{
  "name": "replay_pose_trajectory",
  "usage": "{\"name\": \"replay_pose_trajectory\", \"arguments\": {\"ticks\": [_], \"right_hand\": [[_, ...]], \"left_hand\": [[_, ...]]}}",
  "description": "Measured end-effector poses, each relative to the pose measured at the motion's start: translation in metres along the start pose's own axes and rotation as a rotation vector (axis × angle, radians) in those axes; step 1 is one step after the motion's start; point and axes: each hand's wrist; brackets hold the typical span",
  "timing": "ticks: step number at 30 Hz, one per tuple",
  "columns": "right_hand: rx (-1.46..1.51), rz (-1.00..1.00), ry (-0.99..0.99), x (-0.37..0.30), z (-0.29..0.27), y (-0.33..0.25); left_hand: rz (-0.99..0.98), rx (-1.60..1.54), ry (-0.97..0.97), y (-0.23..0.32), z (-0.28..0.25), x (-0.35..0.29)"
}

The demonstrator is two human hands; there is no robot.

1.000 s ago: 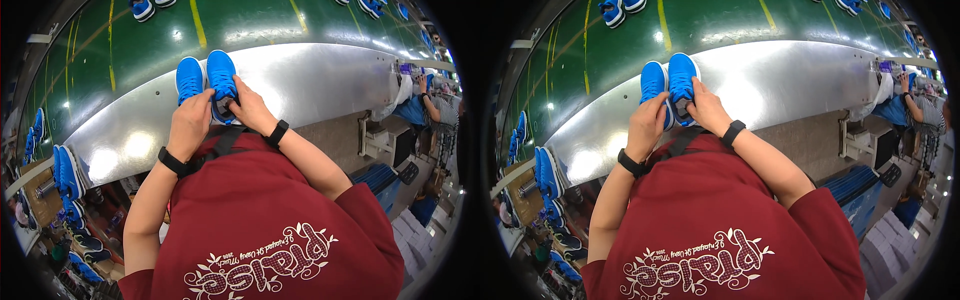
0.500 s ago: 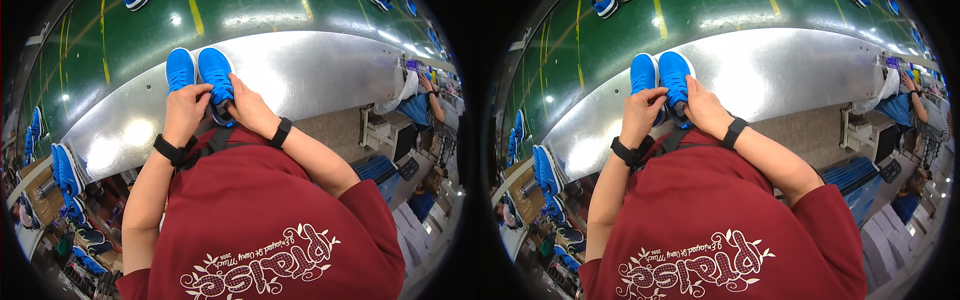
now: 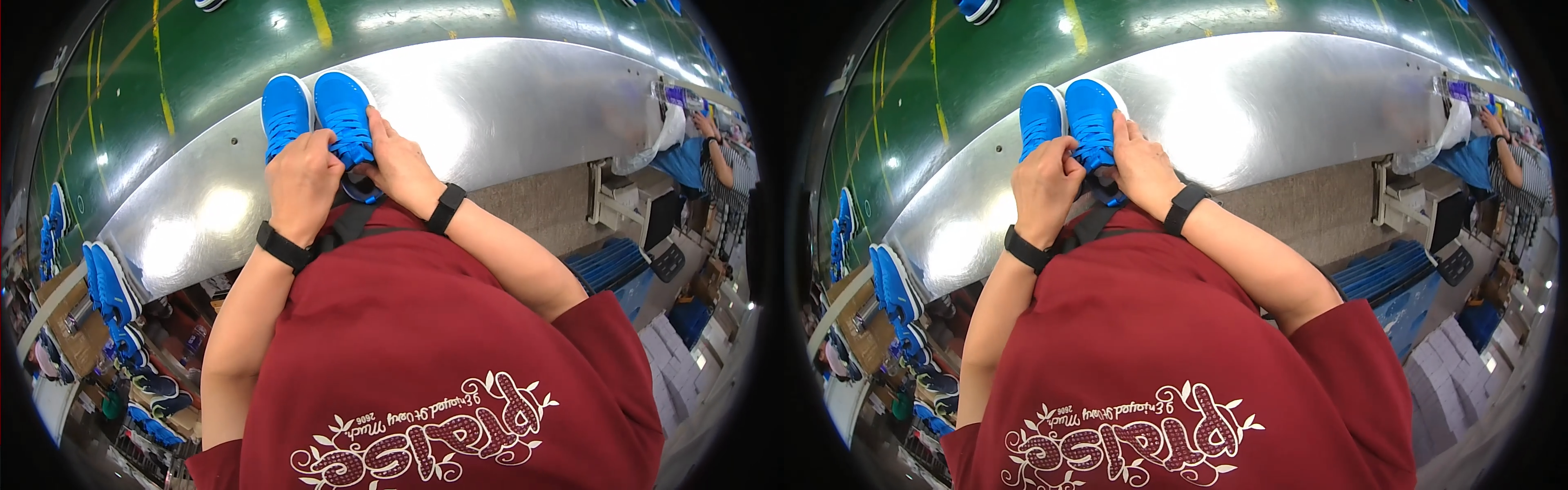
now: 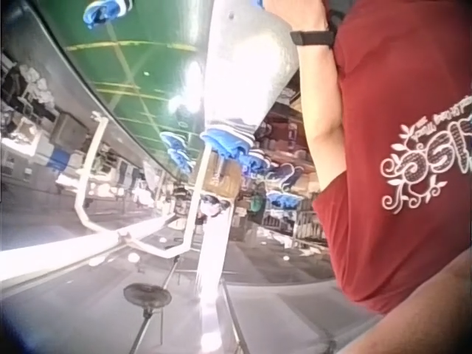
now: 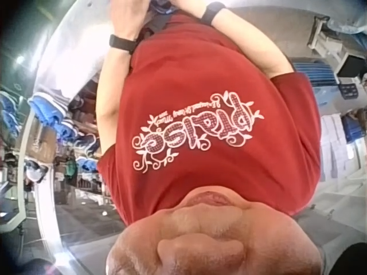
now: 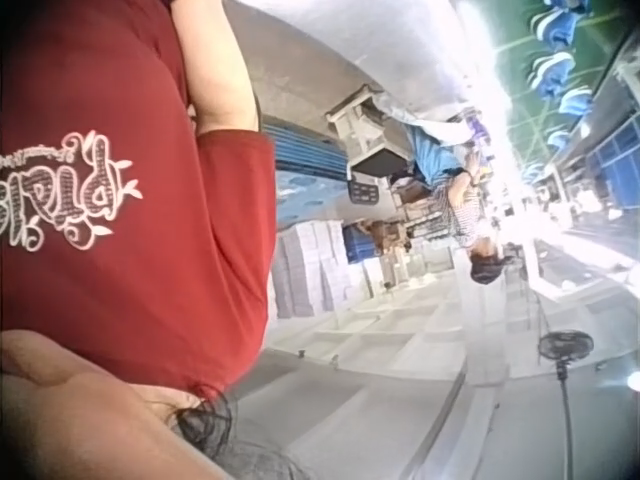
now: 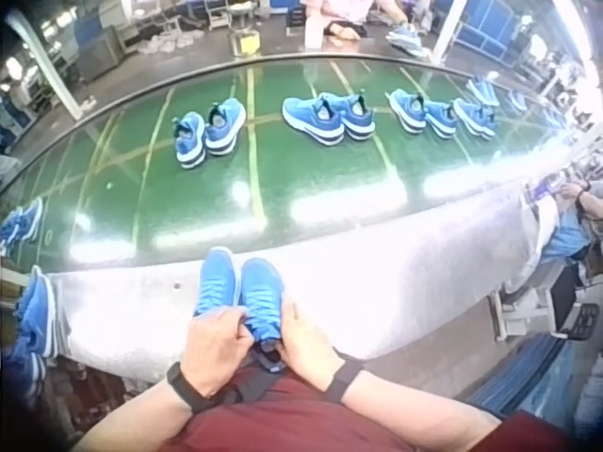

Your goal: Lacing blue sneakers and organizing them on an assembly line conveyor belt.

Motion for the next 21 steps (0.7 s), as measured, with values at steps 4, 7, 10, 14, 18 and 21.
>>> {"name": "replay_pose_trajectory", "arguments": {"ticks": [4, 7, 10, 14, 18, 21], "right_hand": [[-0.007, 0.063, -0.015, 0.0, 0.001, -0.001], [-0.002, 0.067, -0.009, -0.001, 0.002, -0.001], [0.058, 0.065, -0.019, 0.0, -0.004, -0.001], [0.349, 0.072, -0.272, 0.002, -0.033, 0.013], [0.451, 0.126, -0.021, -0.002, -0.054, 0.0], [0.377, 0.055, 0.03, 0.003, -0.057, -0.014]], "left_hand": [[-0.043, -0.003, 0.021, -0.004, -0.002, -0.002], [-0.041, -0.032, -0.038, -0.005, -0.005, -0.005], [-0.072, -0.094, -0.155, -0.004, -0.02, -0.006], [-0.137, -0.187, -0.195, -0.003, -0.037, -0.017], [0.0, -0.245, -0.275, 0.001, -0.035, -0.025], [0.067, -0.326, -0.301, 0.008, -0.025, -0.025]]}}
Point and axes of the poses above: each hand's wrist, its own x-axis towards the middle knuckle, its own z-axis out of the palm, y = z × x, and after that the axes turned 4 degrees about x, right-handed
